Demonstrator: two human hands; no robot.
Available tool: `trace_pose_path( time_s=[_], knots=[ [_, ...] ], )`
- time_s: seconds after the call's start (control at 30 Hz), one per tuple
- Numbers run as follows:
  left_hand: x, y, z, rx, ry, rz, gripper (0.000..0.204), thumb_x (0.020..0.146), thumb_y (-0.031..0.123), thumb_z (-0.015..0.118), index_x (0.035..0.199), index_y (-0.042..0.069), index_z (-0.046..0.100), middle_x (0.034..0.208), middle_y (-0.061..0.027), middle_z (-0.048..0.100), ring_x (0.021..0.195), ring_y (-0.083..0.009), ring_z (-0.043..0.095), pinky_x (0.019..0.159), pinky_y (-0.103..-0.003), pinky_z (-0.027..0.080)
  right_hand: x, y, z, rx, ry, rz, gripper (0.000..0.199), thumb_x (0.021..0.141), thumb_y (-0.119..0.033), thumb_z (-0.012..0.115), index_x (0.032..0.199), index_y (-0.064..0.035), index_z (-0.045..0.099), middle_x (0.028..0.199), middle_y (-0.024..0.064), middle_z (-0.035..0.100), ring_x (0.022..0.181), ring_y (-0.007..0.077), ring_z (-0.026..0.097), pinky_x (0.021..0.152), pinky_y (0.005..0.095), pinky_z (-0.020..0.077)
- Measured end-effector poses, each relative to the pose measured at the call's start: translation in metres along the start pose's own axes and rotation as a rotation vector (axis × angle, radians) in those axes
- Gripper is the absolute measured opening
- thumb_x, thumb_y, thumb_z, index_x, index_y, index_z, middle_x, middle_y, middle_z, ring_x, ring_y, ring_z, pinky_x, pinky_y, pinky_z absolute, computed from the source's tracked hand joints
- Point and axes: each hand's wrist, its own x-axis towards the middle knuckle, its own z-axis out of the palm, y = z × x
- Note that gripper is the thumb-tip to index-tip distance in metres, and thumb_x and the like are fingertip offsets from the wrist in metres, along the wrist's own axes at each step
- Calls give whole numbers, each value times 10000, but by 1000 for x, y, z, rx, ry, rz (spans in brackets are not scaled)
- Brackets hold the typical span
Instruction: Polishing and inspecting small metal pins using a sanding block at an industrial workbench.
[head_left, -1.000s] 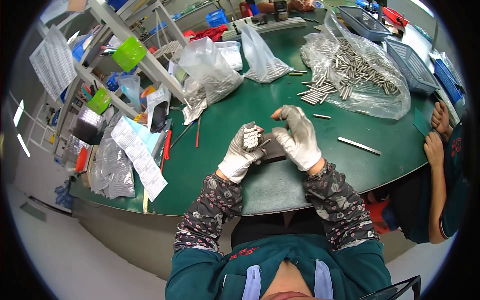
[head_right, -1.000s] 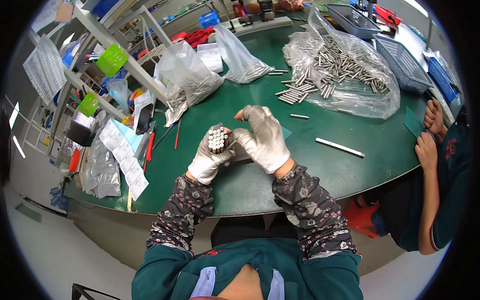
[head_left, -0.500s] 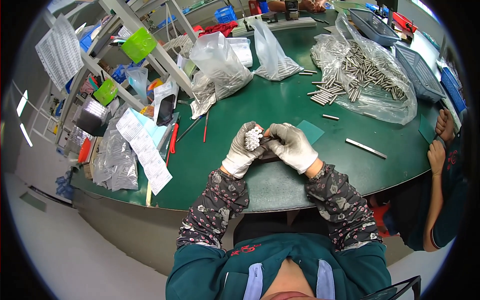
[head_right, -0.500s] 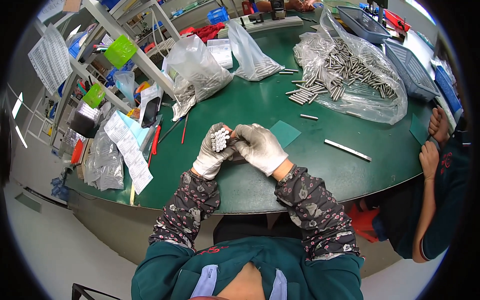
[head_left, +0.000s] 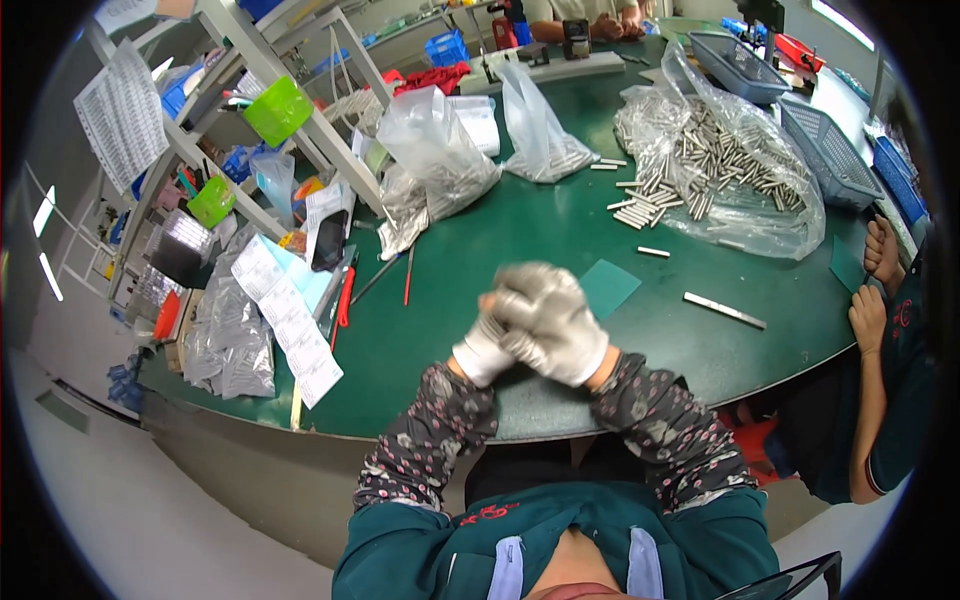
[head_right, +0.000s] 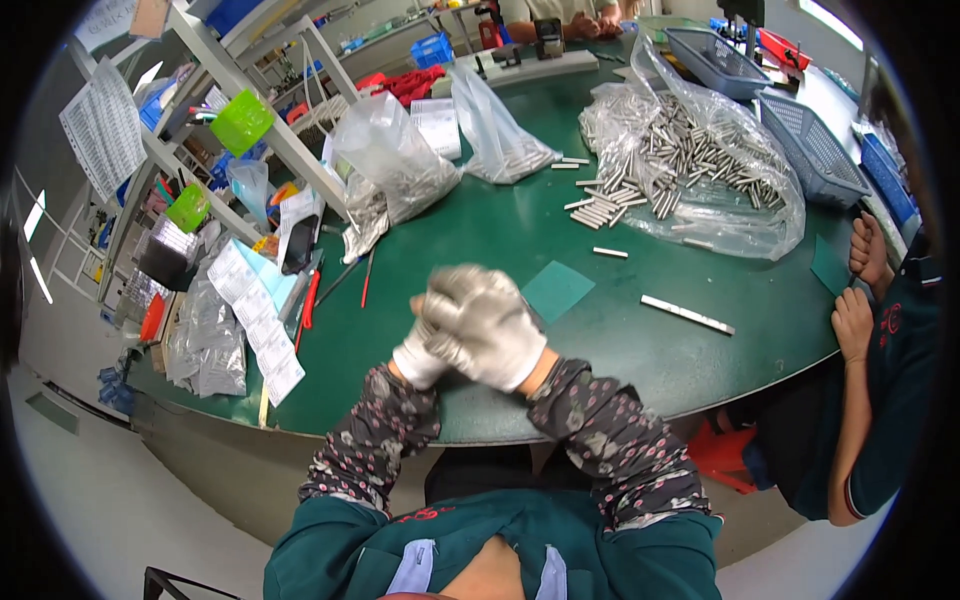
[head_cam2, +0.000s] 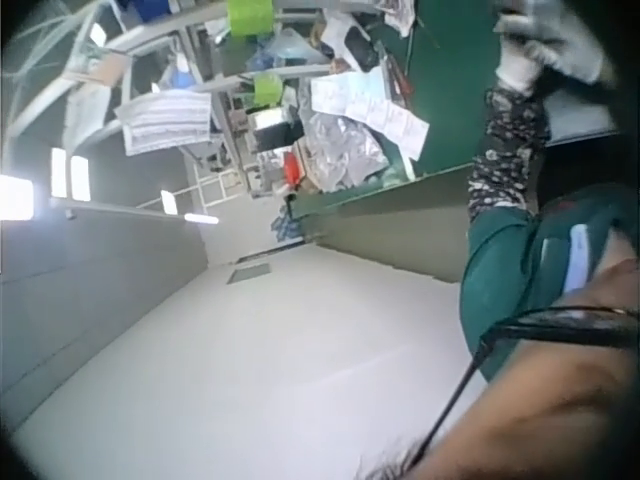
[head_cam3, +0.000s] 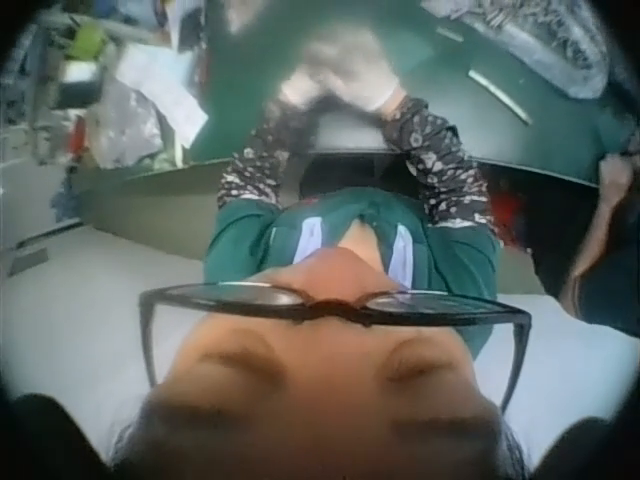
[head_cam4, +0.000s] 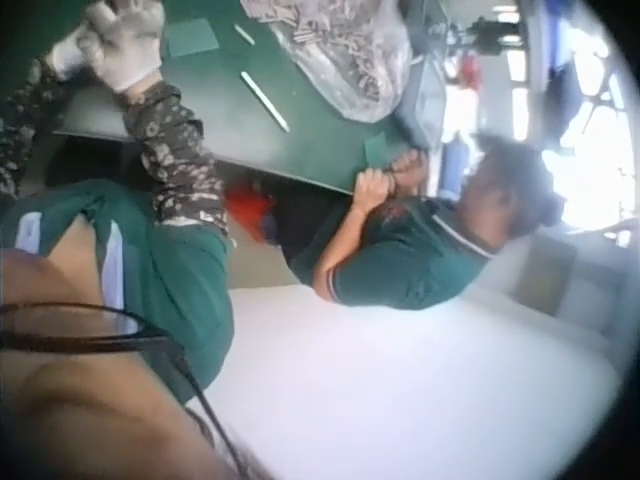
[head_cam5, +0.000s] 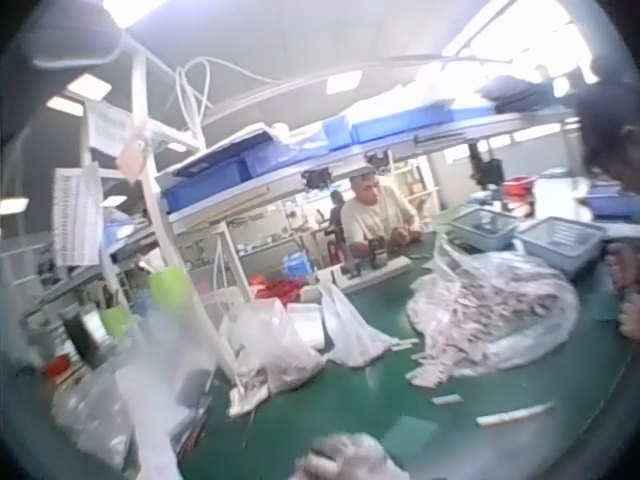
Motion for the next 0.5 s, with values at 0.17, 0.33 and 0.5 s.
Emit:
trace_pose_path(
  time_s=[0.17, 0.33, 0.5],
  knots=[
    [-16, -17, 0, 314, -113, 145, 282, 786, 110, 594, 1045, 53, 499, 1025, -70, 514, 1010, -182, 493, 836, -301, 433, 1, -14, -2, -74, -144, 87, 235, 783, -319, 511, 831, -98, 575, 773, 69, 580, 779, 265, 531, 674, 387, 397],
    [-15, -4, 5, -250, 23, -165, 484, 709, -38, 637, 1146, 73, 464, 1087, -19, 523, 1023, -152, 503, 891, -287, 417, 3, 3, -9, 244, 79, 286, 380, 806, -335, 504, 1024, -25, 527, 859, 130, 577, 837, 326, 532, 734, 394, 414],
    [13, 32, -28, -70, 270, -319, 451, 640, -96, 622, 1033, 73, 479, 850, -1, 549, 693, -100, 531, 546, -204, 426, 32, 29, -44, -64, -60, 303, 319, 785, -251, 519, 1024, -40, 509, 929, 168, 562, 885, 337, 529, 767, 407, 430]
  ],
)
